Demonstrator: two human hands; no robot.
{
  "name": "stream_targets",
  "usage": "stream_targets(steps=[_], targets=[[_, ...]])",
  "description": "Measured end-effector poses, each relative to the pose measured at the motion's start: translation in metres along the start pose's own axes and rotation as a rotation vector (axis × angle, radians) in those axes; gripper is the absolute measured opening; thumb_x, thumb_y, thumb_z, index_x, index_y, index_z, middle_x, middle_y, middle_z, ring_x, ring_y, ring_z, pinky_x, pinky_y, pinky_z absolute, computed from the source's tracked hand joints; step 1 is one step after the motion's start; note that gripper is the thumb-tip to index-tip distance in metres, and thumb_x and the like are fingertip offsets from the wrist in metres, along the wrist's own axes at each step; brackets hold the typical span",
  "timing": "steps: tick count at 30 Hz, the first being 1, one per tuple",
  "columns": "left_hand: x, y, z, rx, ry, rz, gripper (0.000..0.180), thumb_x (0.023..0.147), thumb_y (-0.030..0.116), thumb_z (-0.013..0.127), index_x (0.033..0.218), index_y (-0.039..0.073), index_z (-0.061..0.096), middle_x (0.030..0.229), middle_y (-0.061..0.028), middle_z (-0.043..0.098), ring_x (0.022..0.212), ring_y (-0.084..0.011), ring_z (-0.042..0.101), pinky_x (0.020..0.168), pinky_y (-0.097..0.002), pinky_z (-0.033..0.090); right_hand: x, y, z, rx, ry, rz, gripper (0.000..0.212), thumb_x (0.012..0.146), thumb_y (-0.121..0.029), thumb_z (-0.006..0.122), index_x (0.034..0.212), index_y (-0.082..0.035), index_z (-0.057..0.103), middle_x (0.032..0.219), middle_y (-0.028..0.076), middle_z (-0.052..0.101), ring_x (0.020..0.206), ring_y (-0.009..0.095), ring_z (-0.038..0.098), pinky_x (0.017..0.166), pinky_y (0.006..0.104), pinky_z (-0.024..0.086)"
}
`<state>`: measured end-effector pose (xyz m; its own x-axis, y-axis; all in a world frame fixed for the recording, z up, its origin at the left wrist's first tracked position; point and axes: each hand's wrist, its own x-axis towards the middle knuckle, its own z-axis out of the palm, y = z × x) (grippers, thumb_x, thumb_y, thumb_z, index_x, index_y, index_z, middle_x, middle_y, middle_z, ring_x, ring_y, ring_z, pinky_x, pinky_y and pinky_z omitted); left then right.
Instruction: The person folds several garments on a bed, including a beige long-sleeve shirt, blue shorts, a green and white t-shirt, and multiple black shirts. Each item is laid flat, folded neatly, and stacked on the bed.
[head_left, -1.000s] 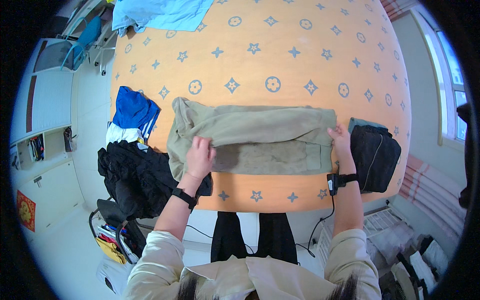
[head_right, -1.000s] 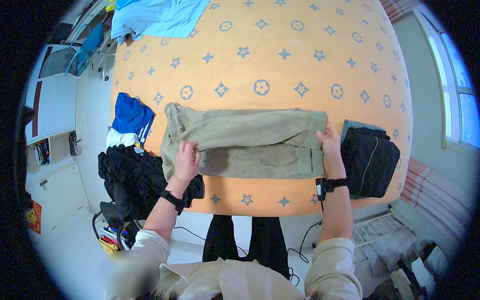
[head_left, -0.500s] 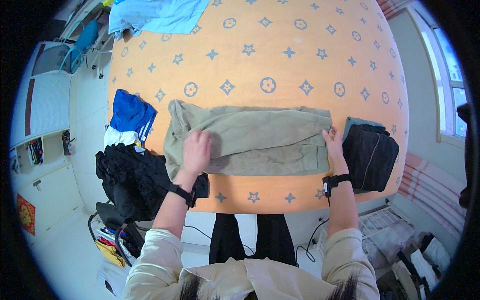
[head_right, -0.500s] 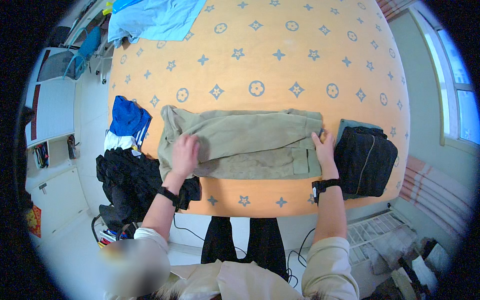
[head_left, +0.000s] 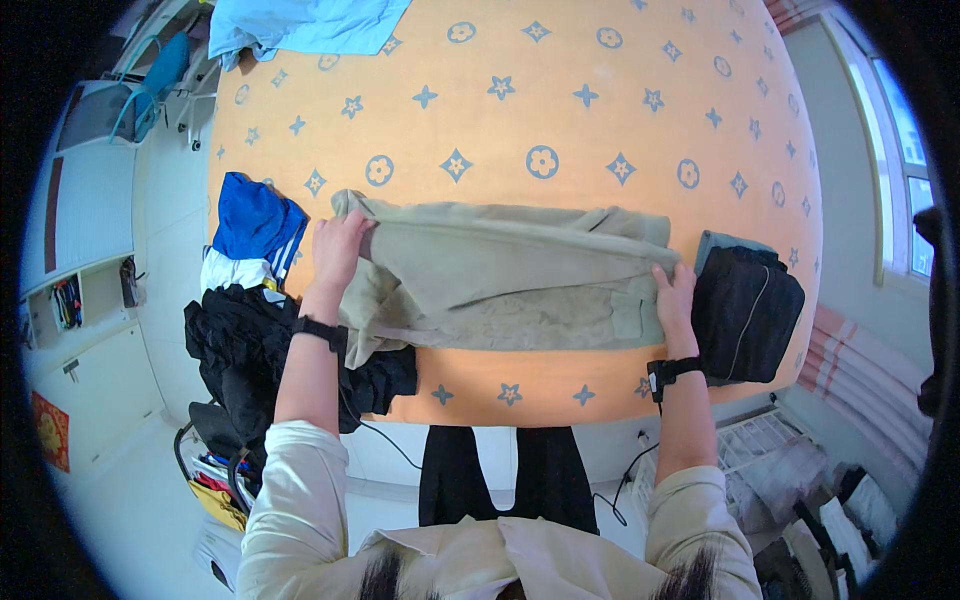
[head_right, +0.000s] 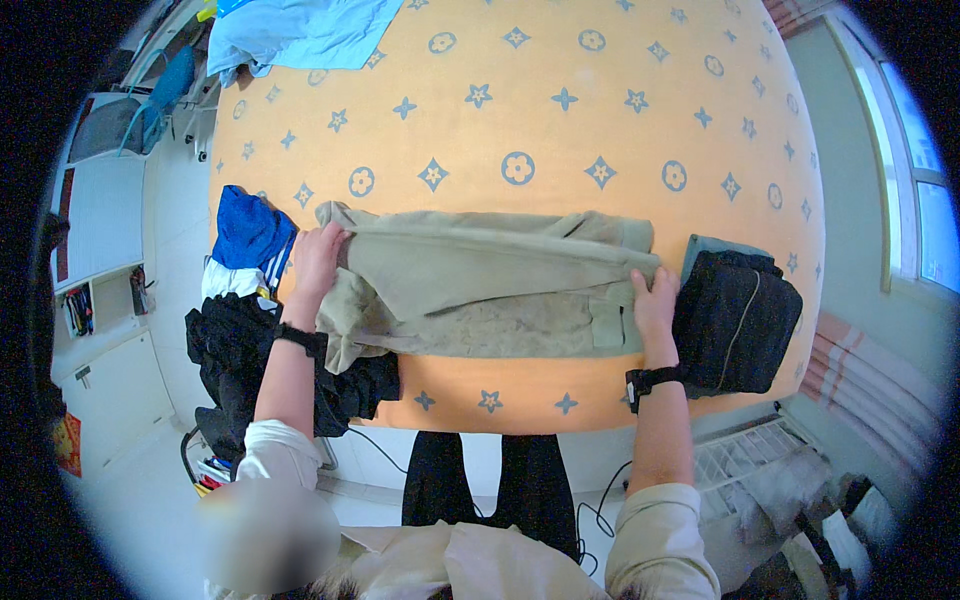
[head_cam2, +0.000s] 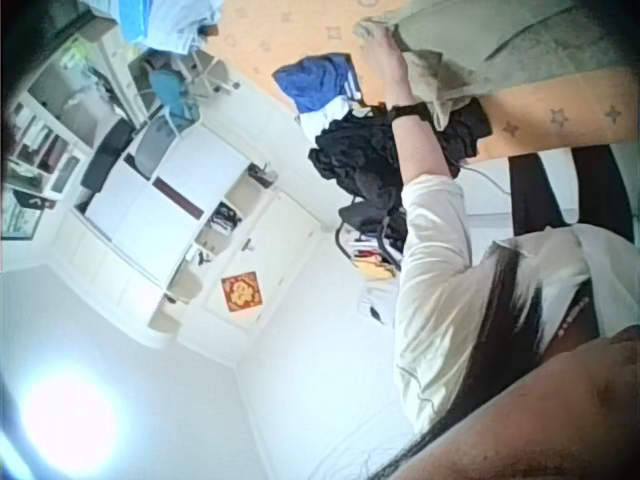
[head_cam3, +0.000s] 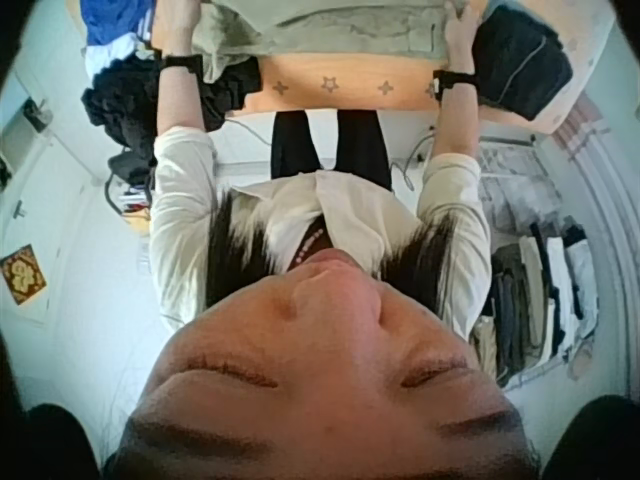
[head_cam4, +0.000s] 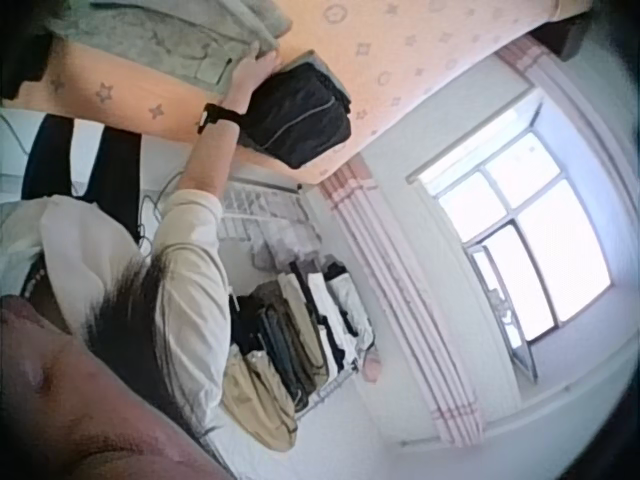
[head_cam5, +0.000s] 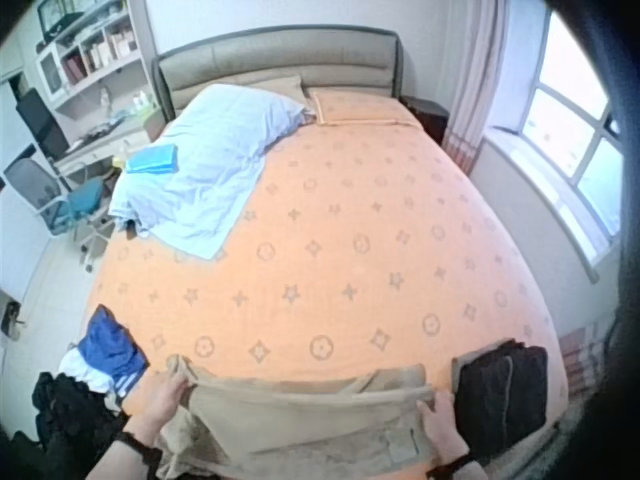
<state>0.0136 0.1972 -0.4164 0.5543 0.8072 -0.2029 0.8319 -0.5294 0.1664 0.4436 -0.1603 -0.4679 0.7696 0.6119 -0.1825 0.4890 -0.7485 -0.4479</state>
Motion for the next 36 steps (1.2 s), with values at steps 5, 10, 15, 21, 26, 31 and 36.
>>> stream_targets(steps=[5,10,15,21,26,31,36], targets=[[0.003,0.015,0.023,0.093,0.353,-0.031,0.029,0.088,0.03,0.064,0.1,0.005,0.058,0.101,-0.0156,0.058,0.102,-0.0336,0.055,0.084,-0.0451,0.043,0.005,0.001,0.012,0.458,-0.139,0.16,0.056,0.087,-0.031,0.069,0.125,0.004,0.047,0.115,0.022,0.054,0.115,0.036,0.049,0.101,0.0418,0.039],[-0.039,0.029,0.044,-0.469,-0.191,-0.615,0.048,0.094,0.039,0.06,0.111,-0.006,0.057,0.111,-0.027,0.062,0.103,-0.0417,0.059,0.089,-0.0456,0.046,0.002,-0.001,0.018,0.204,-0.125,0.247,0.063,0.088,-0.038,0.069,0.128,0.004,0.045,0.122,0.021,0.054,0.116,0.034,0.053,0.1,0.0407,0.042],[-0.056,0.064,0.057,-0.812,-0.071,-0.395,0.07,0.092,0.052,0.058,0.119,-0.012,0.052,0.104,-0.0346,0.063,0.102,-0.042,0.061,0.092,-0.0403,0.047,-0.002,-0.007,0.018,0.348,-0.192,0.298,0.073,0.084,-0.044,0.072,0.128,0.007,0.044,0.127,0.024,0.054,0.118,0.032,0.054,0.1,0.0391,0.042],[-0.064,0.08,0.047,-0.265,-0.178,-0.358,0.053,0.096,0.051,0.05,0.1,-0.003,0.051,0.097,-0.0284,0.064,0.092,-0.0463,0.061,0.079,-0.051,0.049,-0.006,-0.016,0.01,0.236,-0.27,0.45,0.081,0.077,-0.043,0.079,0.127,0.01,0.043,0.125,0.026,0.055,0.119,0.032,0.054,0.101,0.0384,0.042],[-0.065,0.077,0.055,-0.403,-0.272,-0.386,0.049,0.098,0.044,0.05,0.109,-0.003,0.053,0.098,-0.0306,0.064,0.094,-0.0471,0.061,0.08,-0.0497,0.049,-0.012,-0.009,0.009,0.346,-0.252,0.305,0.075,0.077,-0.032,0.081,0.129,0.005,0.041,0.127,0.022,0.055,0.121,0.03,0.052,0.102,0.0377,0.041],[-0.064,0.067,0.06,-0.413,-0.086,-0.271,0.041,0.098,0.042,0.051,0.096,0.001,0.052,0.086,-0.0289,0.064,0.088,-0.0476,0.06,0.076,-0.0531,0.049,-0.013,0.014,-0.002,0.546,-0.189,0.146,0.064,0.082,-0.019,0.077,0.13,0.003,0.041,0.131,0.021,0.053,0.122,0.028,0.051,0.104,0.037,0.039],[-0.071,0.079,0.061,-0.311,-0.013,-0.309,0.041,0.086,0.023,0.068,0.11,-0.003,0.048,0.12,-0.0257,0.051,0.102,-0.0445,0.055,0.081,-0.0485,0.048,-0.017,0.023,-0.001,0.519,-0.298,0.38,0.079,0.081,-0.03,0.078,0.141,0.001,0.038,0.137,0.019,0.049,0.122,0.028,0.05,0.102,0.0364,0.041]])
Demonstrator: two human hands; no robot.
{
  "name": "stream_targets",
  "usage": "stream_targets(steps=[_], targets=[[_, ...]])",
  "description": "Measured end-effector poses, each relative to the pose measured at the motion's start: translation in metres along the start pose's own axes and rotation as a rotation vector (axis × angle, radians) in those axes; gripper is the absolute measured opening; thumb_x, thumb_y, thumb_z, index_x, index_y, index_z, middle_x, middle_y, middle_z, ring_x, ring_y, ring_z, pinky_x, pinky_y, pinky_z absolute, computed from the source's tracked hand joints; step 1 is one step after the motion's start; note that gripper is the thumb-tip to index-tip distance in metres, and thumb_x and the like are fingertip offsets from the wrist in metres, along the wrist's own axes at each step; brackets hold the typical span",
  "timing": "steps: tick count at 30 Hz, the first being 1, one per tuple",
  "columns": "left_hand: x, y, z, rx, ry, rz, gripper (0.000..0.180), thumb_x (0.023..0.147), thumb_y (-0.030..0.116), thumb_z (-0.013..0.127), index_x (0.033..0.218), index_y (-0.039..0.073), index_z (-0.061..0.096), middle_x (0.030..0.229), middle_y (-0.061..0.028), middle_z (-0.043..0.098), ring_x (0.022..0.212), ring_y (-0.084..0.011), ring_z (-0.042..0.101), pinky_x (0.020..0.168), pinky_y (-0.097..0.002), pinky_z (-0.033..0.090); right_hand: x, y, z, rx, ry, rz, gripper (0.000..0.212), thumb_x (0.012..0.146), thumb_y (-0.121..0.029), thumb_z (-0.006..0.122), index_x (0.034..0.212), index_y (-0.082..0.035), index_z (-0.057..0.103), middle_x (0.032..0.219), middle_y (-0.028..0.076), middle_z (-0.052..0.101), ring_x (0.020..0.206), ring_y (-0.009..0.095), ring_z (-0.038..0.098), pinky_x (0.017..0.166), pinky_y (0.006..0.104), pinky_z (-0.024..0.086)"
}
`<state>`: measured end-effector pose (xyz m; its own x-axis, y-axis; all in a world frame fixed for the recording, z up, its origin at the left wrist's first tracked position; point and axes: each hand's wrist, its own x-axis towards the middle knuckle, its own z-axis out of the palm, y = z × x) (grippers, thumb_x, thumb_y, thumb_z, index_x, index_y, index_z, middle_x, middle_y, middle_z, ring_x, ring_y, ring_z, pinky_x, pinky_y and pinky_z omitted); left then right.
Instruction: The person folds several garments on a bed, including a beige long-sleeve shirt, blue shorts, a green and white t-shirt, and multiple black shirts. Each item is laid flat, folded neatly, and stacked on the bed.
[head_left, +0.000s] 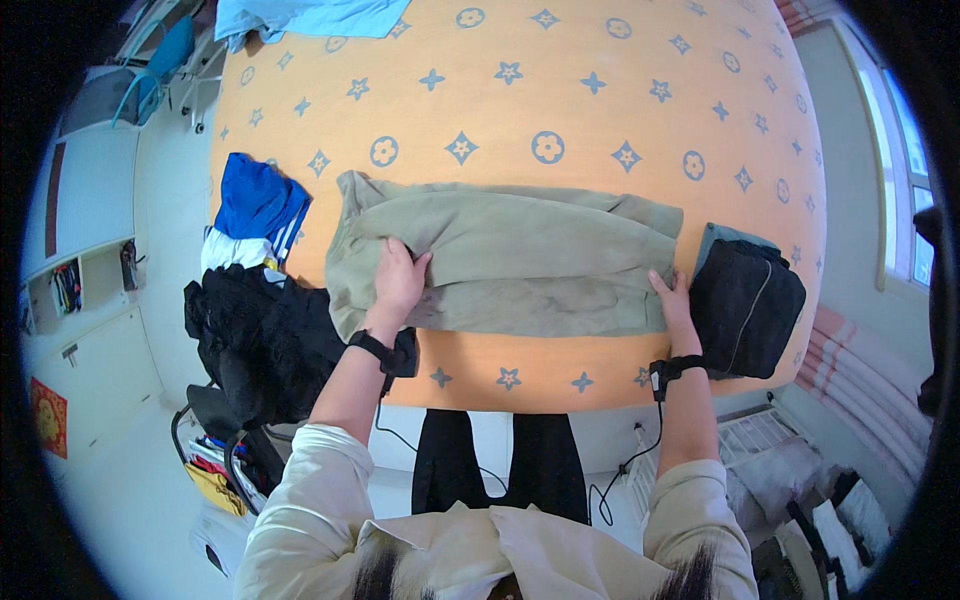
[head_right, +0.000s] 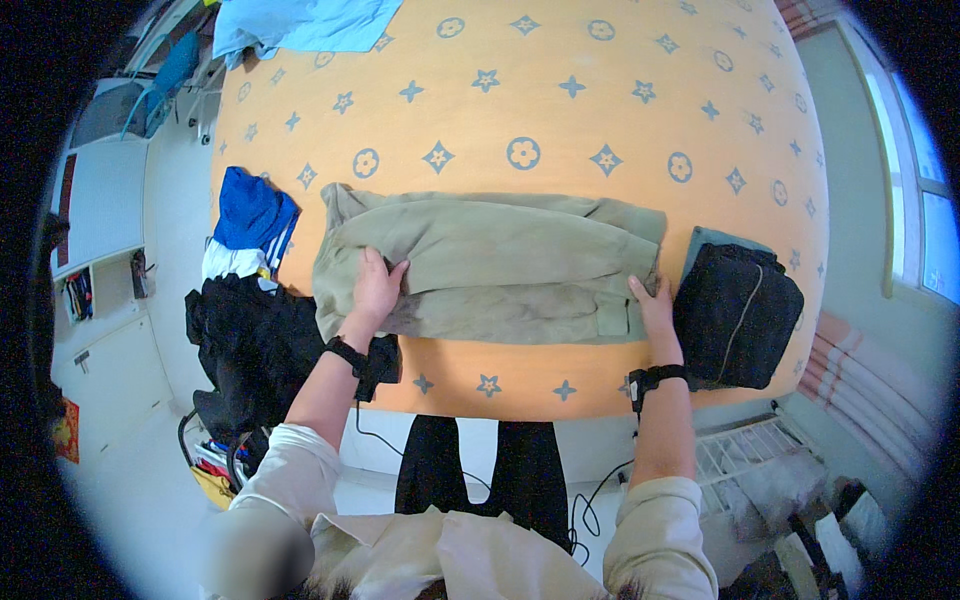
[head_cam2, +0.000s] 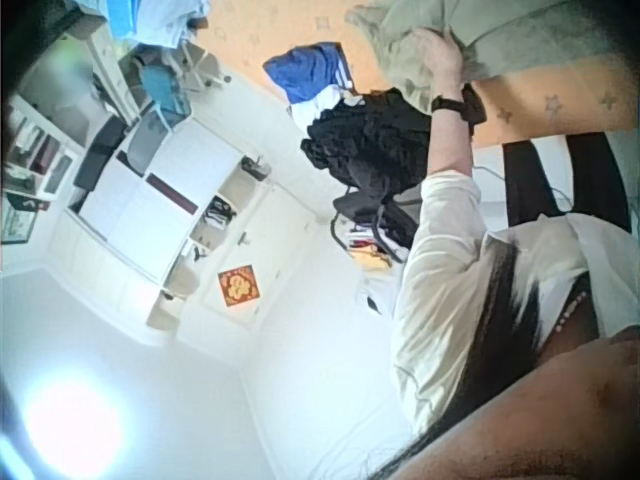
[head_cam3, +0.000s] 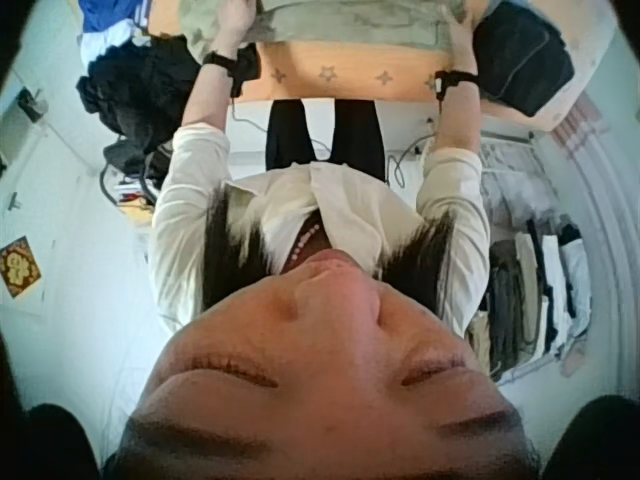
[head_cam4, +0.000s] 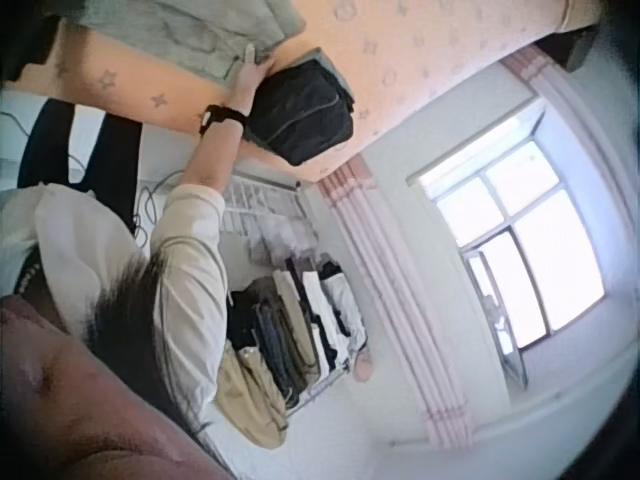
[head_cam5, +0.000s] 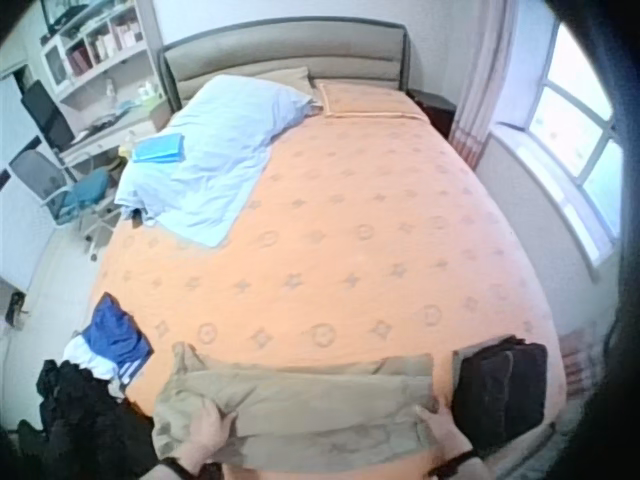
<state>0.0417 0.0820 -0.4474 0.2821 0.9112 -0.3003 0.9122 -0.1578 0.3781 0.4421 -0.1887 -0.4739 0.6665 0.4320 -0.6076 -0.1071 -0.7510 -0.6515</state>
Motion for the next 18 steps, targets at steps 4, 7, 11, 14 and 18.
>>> stream_targets(steps=[4,7,11,14,18], targets=[[-0.008,0.001,-0.009,0.044,0.274,0.358,0.035,0.082,0.012,0.065,0.114,0.005,0.054,0.12,-0.0175,0.053,0.112,-0.0357,0.049,0.096,-0.0433,0.041,0.002,-0.004,0.005,0.042,-0.025,0.103,0.076,0.073,-0.026,0.083,0.134,0.001,0.046,0.129,0.017,0.056,0.116,0.028,0.055,0.098,0.0382,0.044],[-0.012,-0.004,-0.014,0.123,0.034,0.48,0.029,0.083,0.01,0.063,0.111,0.009,0.059,0.123,-0.0125,0.053,0.115,-0.0341,0.049,0.098,-0.0441,0.04,-0.004,-0.021,0.005,0.097,-0.031,0.058,0.062,0.075,-0.02,0.081,0.127,0.0,0.052,0.122,0.013,0.06,0.111,0.024,0.057,0.094,0.0356,0.045],[-0.021,-0.016,-0.01,0.171,-0.076,0.362,0.034,0.084,0.01,0.062,0.118,0.014,0.062,0.134,-0.0087,0.052,0.121,-0.0309,0.048,0.102,-0.0446,0.037,-0.041,-0.071,0.007,0.119,-0.029,-0.113,0.044,0.078,-0.012,0.076,0.115,-0.001,0.056,0.113,0.009,0.06,0.103,0.019,0.056,0.088,0.0319,0.046],[-0.022,-0.026,-0.012,0.013,-0.01,0.343,0.036,0.085,0.012,0.063,0.121,0.014,0.06,0.134,-0.0105,0.052,0.12,-0.0308,0.049,0.098,-0.0431,0.042,-0.087,-0.131,0.024,0.126,-0.06,-0.382,0.038,0.078,-0.01,0.076,0.109,0.0,0.055,0.107,0.007,0.058,0.099,0.016,0.055,0.088,0.0305,0.045],[-0.02,-0.039,-0.035,-0.377,-0.135,0.142,0.032,0.094,0.022,0.06,0.124,0.013,0.058,0.127,-0.0095,0.056,0.119,-0.025,0.053,0.091,-0.0385,0.048,-0.153,-0.21,0.094,-0.166,0.022,-0.742,0.035,0.08,-0.006,0.072,0.109,0.001,0.054,0.105,0.012,0.06,0.103,0.025,0.059,0.09,0.0353,0.047]])
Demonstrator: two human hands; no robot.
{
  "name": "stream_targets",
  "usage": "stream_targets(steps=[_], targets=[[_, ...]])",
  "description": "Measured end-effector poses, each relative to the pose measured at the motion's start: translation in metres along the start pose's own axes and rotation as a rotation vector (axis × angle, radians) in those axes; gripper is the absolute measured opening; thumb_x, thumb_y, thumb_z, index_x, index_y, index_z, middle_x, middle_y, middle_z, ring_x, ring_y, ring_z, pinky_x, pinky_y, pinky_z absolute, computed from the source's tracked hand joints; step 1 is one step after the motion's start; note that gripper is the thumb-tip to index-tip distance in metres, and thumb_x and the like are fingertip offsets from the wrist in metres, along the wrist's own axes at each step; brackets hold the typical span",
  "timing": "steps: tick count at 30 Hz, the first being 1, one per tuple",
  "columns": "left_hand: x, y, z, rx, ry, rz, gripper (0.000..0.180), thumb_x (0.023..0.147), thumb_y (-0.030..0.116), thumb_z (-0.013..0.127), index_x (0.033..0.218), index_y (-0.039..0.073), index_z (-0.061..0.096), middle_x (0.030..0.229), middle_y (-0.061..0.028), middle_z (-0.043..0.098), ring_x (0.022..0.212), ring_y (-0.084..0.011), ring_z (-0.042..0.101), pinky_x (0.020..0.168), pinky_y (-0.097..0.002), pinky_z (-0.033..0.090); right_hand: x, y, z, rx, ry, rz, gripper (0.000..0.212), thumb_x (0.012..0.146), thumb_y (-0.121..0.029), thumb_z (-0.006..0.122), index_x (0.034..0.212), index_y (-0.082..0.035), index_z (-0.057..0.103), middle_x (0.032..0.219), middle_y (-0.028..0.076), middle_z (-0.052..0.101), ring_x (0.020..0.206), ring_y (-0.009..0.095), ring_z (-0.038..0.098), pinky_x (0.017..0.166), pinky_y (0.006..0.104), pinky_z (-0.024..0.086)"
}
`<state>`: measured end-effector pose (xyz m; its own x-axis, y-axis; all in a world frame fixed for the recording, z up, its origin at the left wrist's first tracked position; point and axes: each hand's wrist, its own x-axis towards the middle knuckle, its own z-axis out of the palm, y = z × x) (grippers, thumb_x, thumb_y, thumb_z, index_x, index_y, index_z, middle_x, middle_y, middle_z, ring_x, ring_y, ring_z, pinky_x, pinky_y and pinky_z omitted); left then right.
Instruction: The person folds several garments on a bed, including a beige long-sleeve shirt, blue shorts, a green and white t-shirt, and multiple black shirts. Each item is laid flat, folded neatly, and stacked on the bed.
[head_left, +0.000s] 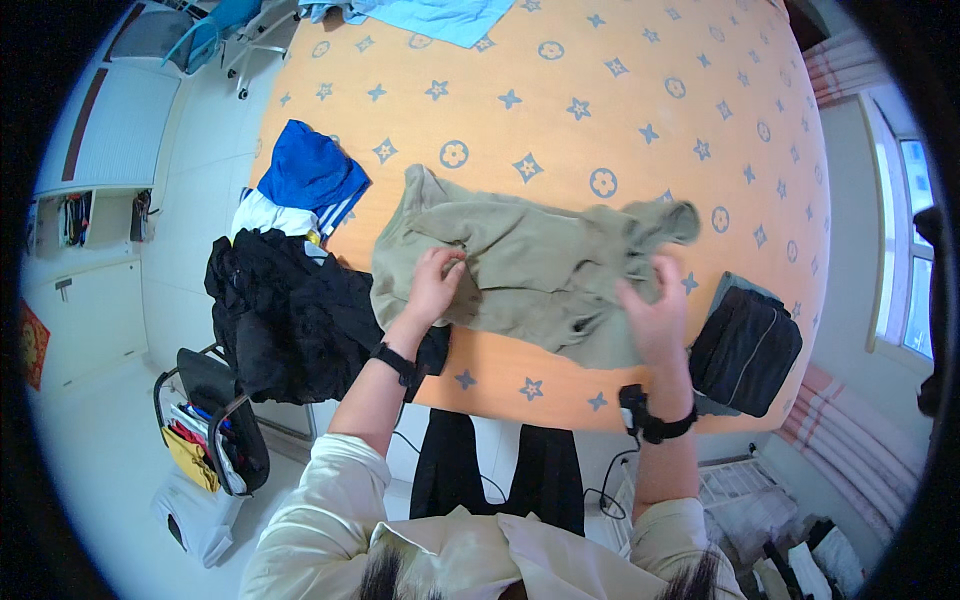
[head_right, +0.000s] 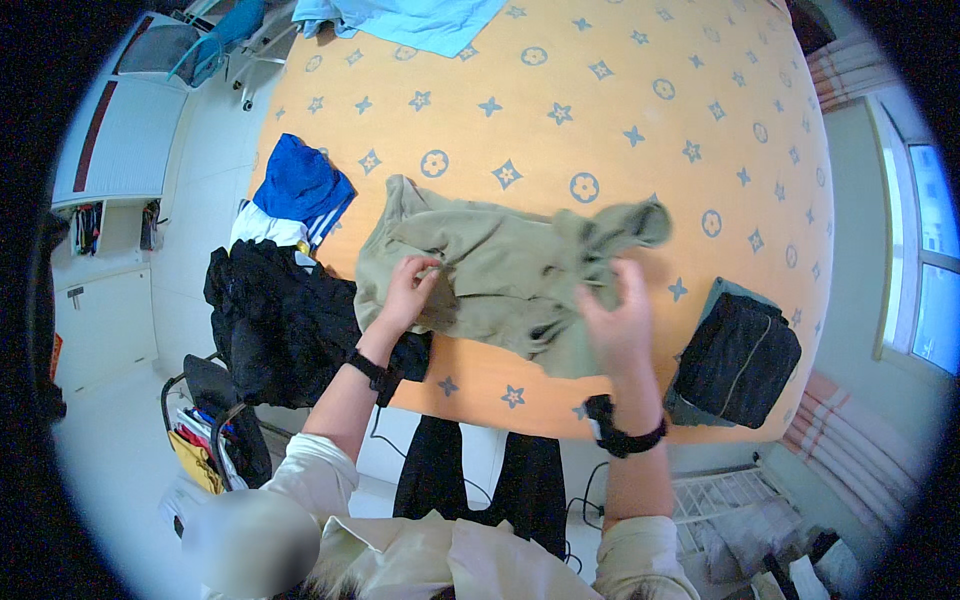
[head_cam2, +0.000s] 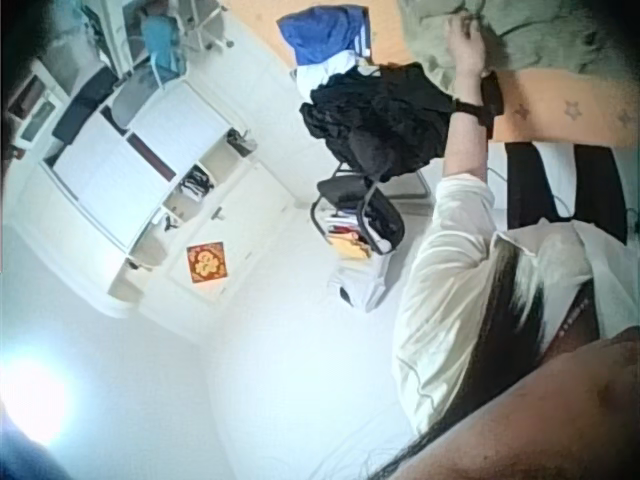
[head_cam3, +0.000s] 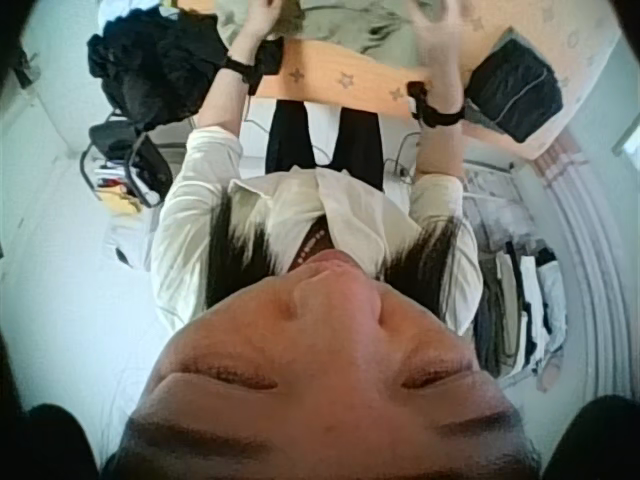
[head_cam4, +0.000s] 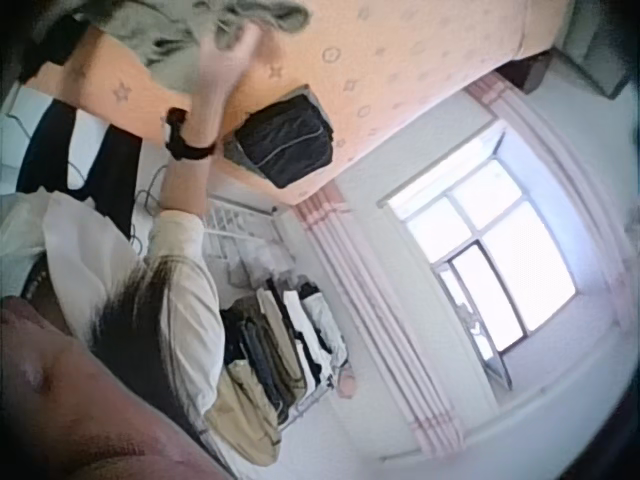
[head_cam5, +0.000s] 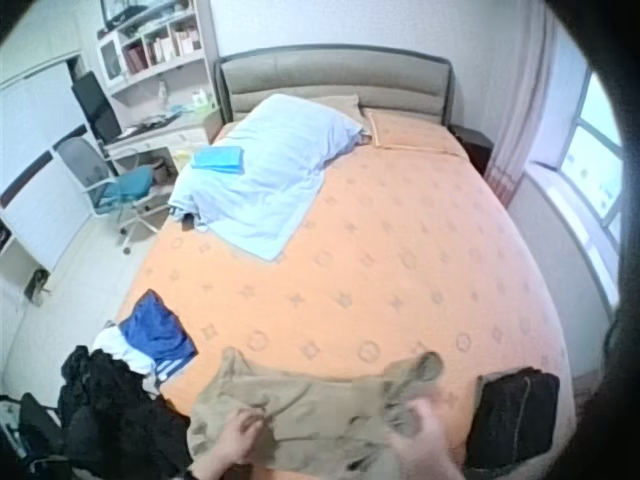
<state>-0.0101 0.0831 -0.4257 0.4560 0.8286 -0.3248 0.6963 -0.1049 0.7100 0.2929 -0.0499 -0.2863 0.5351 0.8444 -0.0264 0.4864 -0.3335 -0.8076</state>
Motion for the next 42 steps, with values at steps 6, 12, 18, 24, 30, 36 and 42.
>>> stream_targets(steps=[6,12,18,24,30,36,42], targets=[[-0.022,-0.027,-0.063,-1.143,-0.058,-0.344,0.051,0.102,0.047,0.042,0.126,0.005,0.056,0.119,-0.0063,0.061,0.102,-0.0178,0.058,0.089,-0.0366,0.048,0.006,-0.12,0.139,0.089,-0.286,-0.048,0.033,0.079,-0.009,0.069,0.108,-0.002,0.055,0.113,0.017,0.06,0.11,0.034,0.058,0.094,0.0386,0.046],[-0.029,-0.093,-0.084,-1.13,0.1,-0.725,0.075,0.095,0.067,0.038,0.129,0.002,0.054,0.122,-0.0107,0.061,0.112,-0.0226,0.058,0.101,-0.0383,0.04,-0.033,-0.116,0.286,-0.103,-0.649,-0.026,0.046,0.087,-0.023,0.064,0.127,-0.006,0.049,0.133,0.017,0.051,0.113,0.039,0.057,0.093,0.0444,0.049],[-0.033,-0.095,-0.087,-1.005,-0.239,-0.601,0.072,0.087,0.036,0.071,0.143,0.004,0.04,0.139,-0.0089,0.05,0.127,-0.0228,0.048,0.105,-0.0352,0.039,-0.054,-0.02,0.245,0.081,-0.456,0.079,0.044,0.088,-0.022,0.066,0.123,0.0,0.052,0.133,0.019,0.05,0.122,0.037,0.048,0.102,0.044,0.04],[-0.038,-0.076,-0.067,-0.911,-0.301,-0.431,0.086,0.069,0.006,0.085,0.142,0.002,0.039,0.138,-0.0083,0.052,0.126,-0.0207,0.049,0.108,-0.0345,0.037,-0.034,0.073,0.224,-0.179,-0.036,0.462,0.056,0.084,-0.024,0.074,0.126,0.002,0.046,0.125,0.021,0.053,0.117,0.034,0.051,0.1,0.0434,0.041],[-0.025,-0.061,-0.071,-0.598,-0.436,-0.397,0.077,0.069,0.002,0.083,0.136,0.001,0.045,0.129,-0.0084,0.059,0.118,-0.0203,0.055,0.1,-0.0339,0.045,-0.039,0.101,0.225,0.319,-0.074,0.528,0.049,0.088,-0.015,0.07,0.125,0.004,0.045,0.124,0.019,0.053,0.118,0.03,0.052,0.099,0.0382,0.042],[0.002,-0.049,-0.099,-0.599,-0.294,-0.076,0.06,0.076,-0.009,0.07,0.131,-0.001,0.049,0.124,-0.0091,0.061,0.112,-0.0183,0.058,0.096,-0.0348,0.049,-0.062,0.091,0.213,0.156,0.093,0.299,0.041,0.091,-0.004,0.061,0.127,0.003,0.045,0.123,0.02,0.053,0.115,0.029,0.053,0.099,0.037,0.042],[0.011,-0.076,-0.081,-0.584,-0.282,-0.403,0.084,0.082,0.004,0.071,0.148,0.004,0.02,0.125,-0.0127,0.06,0.108,-0.026,0.059,0.096,-0.0373,0.047,-0.047,0.065,0.21,-0.039,0.047,0.411,0.052,0.09,-0.006,0.061,0.136,0.001,0.039,0.137,0.021,0.043,0.13,0.036,0.039,0.109,0.0458,0.032]])
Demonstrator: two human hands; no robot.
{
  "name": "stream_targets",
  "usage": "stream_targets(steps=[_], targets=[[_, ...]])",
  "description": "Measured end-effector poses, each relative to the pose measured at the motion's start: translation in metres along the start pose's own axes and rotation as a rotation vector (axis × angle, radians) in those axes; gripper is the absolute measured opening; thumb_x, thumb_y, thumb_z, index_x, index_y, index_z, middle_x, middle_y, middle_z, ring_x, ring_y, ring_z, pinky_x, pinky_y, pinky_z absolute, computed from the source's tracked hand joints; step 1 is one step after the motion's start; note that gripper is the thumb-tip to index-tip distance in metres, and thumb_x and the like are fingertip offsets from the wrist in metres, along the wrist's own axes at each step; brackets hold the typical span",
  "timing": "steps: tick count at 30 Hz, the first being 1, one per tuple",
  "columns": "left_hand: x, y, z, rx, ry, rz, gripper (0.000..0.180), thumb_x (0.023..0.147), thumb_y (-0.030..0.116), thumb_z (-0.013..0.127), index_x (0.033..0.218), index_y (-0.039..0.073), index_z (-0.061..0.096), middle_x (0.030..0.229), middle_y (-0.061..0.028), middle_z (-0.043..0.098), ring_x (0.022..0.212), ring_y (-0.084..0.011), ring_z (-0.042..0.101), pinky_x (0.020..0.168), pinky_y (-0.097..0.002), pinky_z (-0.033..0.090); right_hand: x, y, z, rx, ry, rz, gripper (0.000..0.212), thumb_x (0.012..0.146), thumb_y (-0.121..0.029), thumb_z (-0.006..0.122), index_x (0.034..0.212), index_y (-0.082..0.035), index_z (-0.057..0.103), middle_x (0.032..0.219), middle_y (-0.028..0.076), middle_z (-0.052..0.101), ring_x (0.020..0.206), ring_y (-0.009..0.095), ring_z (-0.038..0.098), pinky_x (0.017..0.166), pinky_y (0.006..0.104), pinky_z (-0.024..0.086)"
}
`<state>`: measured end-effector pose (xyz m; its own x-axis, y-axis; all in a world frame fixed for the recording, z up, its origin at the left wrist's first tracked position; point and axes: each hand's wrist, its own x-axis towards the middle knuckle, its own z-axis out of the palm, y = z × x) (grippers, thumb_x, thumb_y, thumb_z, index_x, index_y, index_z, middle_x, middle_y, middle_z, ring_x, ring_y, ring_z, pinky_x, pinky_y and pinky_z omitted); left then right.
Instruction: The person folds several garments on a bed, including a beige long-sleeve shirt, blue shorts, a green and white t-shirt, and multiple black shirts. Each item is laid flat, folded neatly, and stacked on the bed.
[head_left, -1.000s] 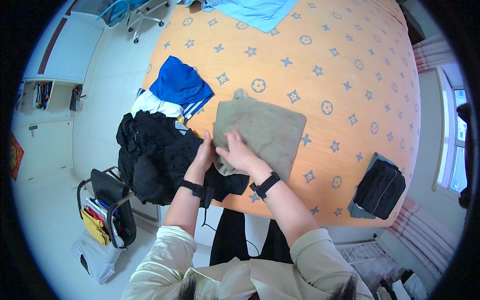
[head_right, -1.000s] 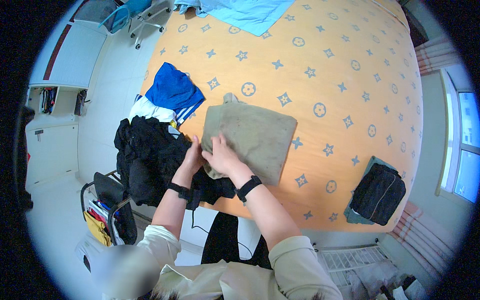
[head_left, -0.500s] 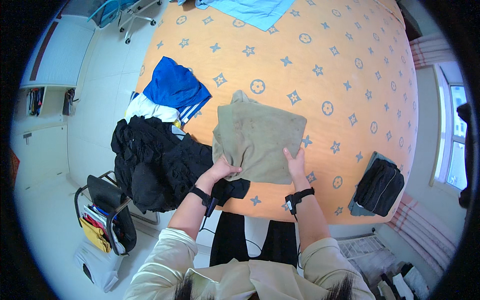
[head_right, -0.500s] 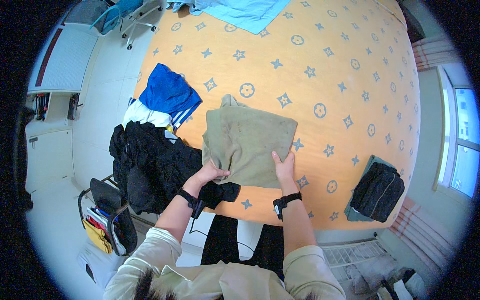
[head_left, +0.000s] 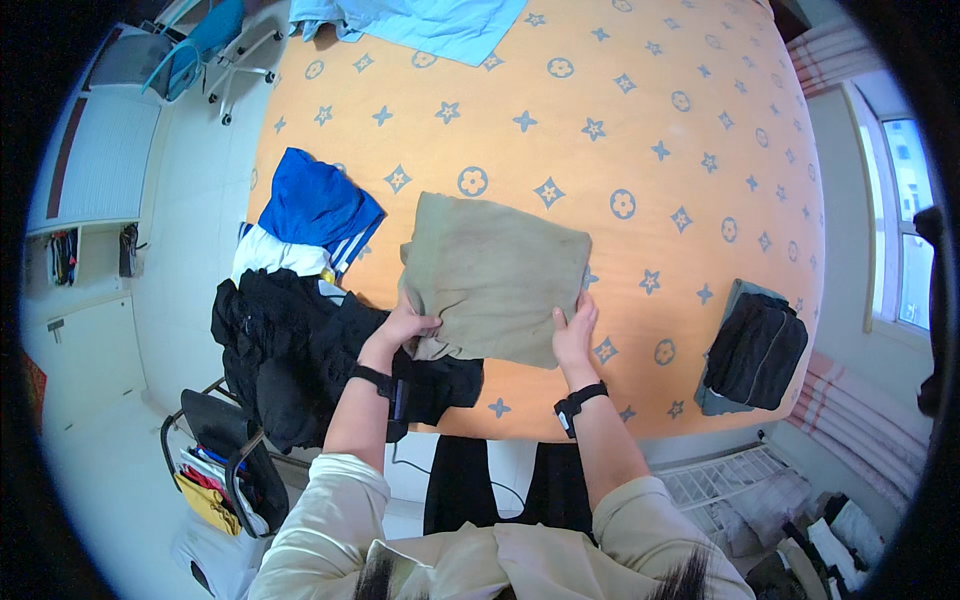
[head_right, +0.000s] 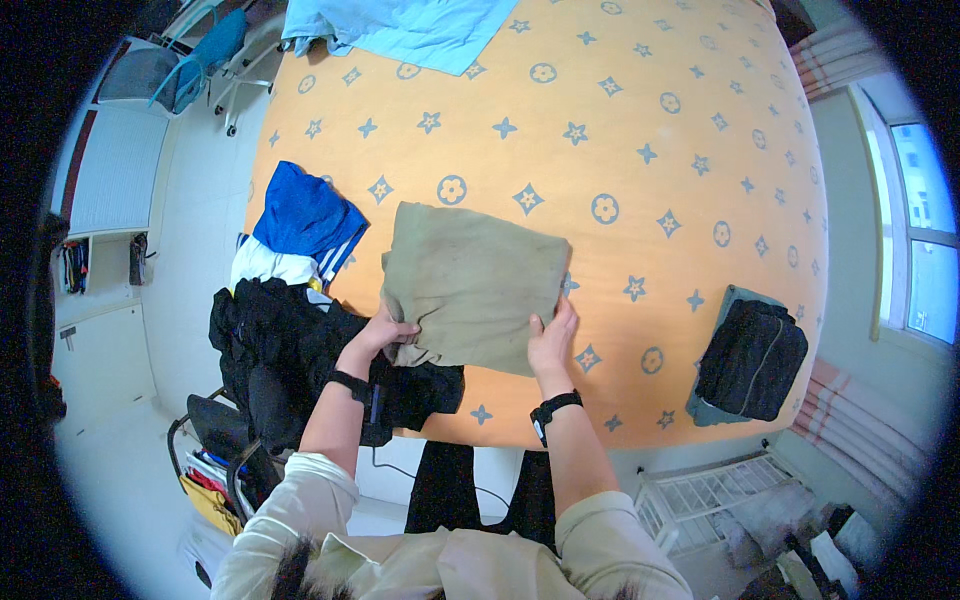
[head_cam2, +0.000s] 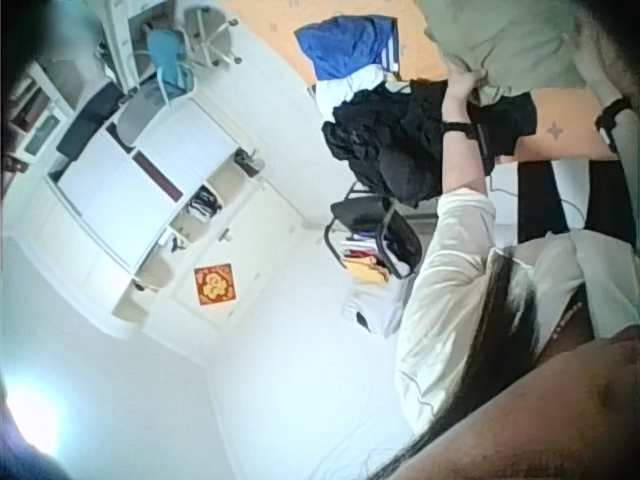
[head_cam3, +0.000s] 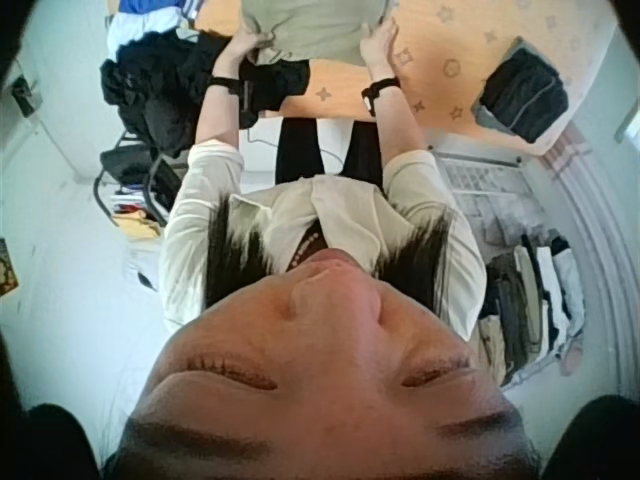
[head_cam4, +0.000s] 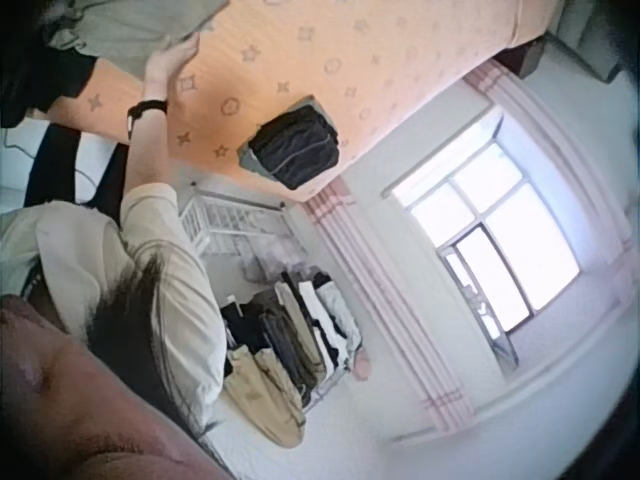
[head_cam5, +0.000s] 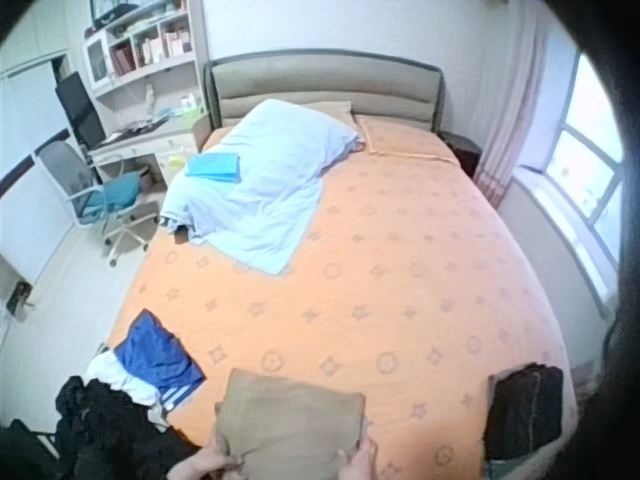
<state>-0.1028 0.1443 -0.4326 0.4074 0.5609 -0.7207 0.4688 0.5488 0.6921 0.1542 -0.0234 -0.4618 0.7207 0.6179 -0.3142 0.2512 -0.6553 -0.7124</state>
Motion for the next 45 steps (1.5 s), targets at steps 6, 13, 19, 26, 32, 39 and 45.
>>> stream_targets(steps=[6,13,19,26,32,39,45], targets=[[0.002,-0.015,-0.008,0.259,0.405,0.086,0.043,0.095,0.034,0.057,0.109,-0.006,0.062,0.097,-0.0223,0.069,0.095,-0.0322,0.065,0.088,-0.0405,0.048,0.023,-0.054,-0.006,-0.551,-0.121,-0.755,0.064,0.094,-0.025,0.059,0.15,-0.016,0.029,0.157,0.019,0.019,0.146,0.033,0.016,0.118,0.0537,0.012],[-0.005,-0.025,0.01,1.088,0.821,0.464,0.042,0.084,0.012,0.066,0.117,-0.007,0.05,0.115,-0.0265,0.057,0.108,-0.0448,0.054,0.095,-0.0495,0.044,0.045,-0.043,0.011,-0.388,-0.369,-0.735,0.06,0.092,-0.026,0.061,0.145,-0.013,0.036,0.154,0.017,0.027,0.144,0.035,0.022,0.118,0.0532,0.014],[0.019,-0.013,0.009,0.177,0.453,0.087,0.059,0.074,0.022,0.083,0.117,-0.007,0.055,0.11,-0.0169,0.066,0.1,-0.0258,0.064,0.089,-0.0373,0.05,0.023,0.014,-0.02,0.692,-0.334,0.419,0.064,0.084,-0.012,0.07,0.137,0.004,0.039,0.139,0.017,0.047,0.128,0.028,0.045,0.107,0.0403,0.036],[-0.011,0.04,0.044,-0.18,0.157,0.064,0.065,0.08,0.009,0.074,0.136,0.002,0.041,0.126,-0.0127,0.059,0.111,-0.0244,0.06,0.095,-0.0368,0.048,0.003,-0.011,-0.054,0.812,-0.474,0.209,0.068,0.084,-0.001,0.069,0.144,-0.003,0.037,0.135,0.011,0.052,0.126,0.019,0.047,0.107,0.0346,0.037],[-0.082,0.095,0.18,-0.115,0.029,0.351,0.063,0.081,0.009,0.075,0.134,0.002,0.041,0.124,-0.0128,0.059,0.112,-0.0226,0.058,0.097,-0.0363,0.046,-0.027,0.016,-0.244,0.607,-0.243,-0.206,0.065,0.083,0.002,0.069,0.142,0.0,0.041,0.136,0.007,0.051,0.126,0.017,0.046,0.108,0.032,0.036],[-0.118,0.142,0.428,0.004,-0.283,0.562,0.072,0.082,0.02,0.078,0.136,-0.002,0.037,0.128,-0.016,0.056,0.118,-0.0242,0.055,0.101,-0.0359,0.044,-0.058,0.135,-0.505,0.449,0.095,-0.125,0.06,0.084,0.002,0.067,0.139,0.0,0.044,0.13,0.008,0.056,0.119,0.017,0.052,0.103,0.0327,0.041],[-0.05,0.113,0.601,0.0,-0.398,0.398,0.082,0.083,0.019,0.076,0.143,-0.002,0.024,0.136,-0.0186,0.049,0.126,-0.0253,0.048,0.106,-0.0374,0.039,-0.002,0.261,-0.576,0.152,0.367,-0.121,0.069,0.086,-0.009,0.067,0.146,-0.001,0.034,0.142,0.016,0.044,0.131,0.027,0.043,0.109,0.0377,0.034]])
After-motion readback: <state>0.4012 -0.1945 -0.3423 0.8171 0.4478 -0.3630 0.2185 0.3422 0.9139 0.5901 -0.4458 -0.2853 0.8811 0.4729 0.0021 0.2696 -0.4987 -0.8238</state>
